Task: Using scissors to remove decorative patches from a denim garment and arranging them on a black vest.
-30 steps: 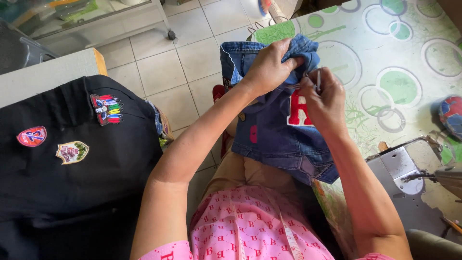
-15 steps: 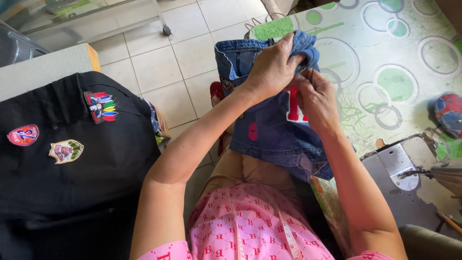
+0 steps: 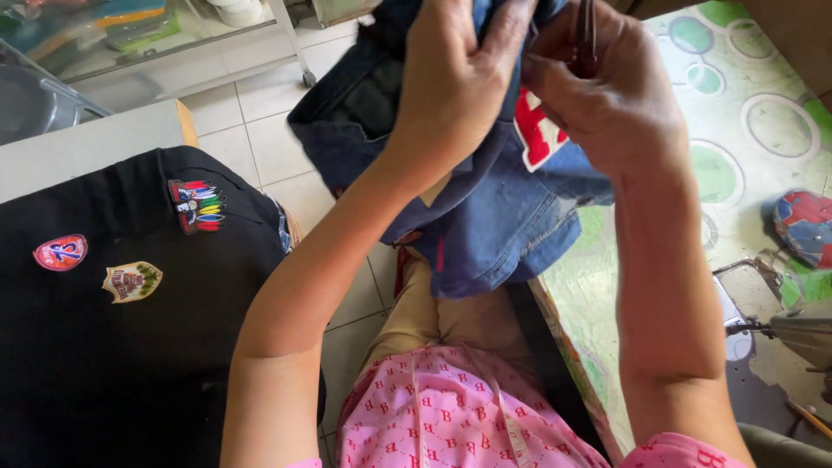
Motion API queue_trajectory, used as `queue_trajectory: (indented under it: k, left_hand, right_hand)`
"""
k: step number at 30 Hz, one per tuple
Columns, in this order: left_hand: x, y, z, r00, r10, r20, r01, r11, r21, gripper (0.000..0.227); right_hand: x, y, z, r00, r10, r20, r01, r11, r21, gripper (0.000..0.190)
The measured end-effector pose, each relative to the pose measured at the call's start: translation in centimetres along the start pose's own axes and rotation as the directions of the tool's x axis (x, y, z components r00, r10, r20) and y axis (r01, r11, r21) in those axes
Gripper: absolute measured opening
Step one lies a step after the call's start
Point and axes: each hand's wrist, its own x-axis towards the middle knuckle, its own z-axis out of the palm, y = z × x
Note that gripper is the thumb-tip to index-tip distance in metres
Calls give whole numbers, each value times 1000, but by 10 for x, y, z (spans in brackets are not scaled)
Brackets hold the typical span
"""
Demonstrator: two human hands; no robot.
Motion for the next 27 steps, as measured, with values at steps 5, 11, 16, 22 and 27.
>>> queue_trajectory:
  k: [5,11,16,22,27]
  left_hand:
    - [-22,-71,43,988,-105,-112,117,986,115,36]
    - [-81,-123,94,975,-208,-82,219,964,151,41]
    - [-81,-103,76,960,-277,-50,280,957,76,46]
    - [-55,-88,44,804,-579,131,593,774,-222,41]
    - [-65,-111,48,854,-489,179,517,837,-178,22]
  right_hand:
    - [-5,40,-13,963,-92,-255,-124,690,-714,23]
    - [-30,124,-36,905,-166,-392,-192,662,-724,32]
    - [-41,180,-96,892,-272,-361,-159,559,-814,23]
    - [-52,125,-85,876,172,-450,-337,887,-316,23]
    - [-56,107,-76,929,219,-298,-331,853,-404,23]
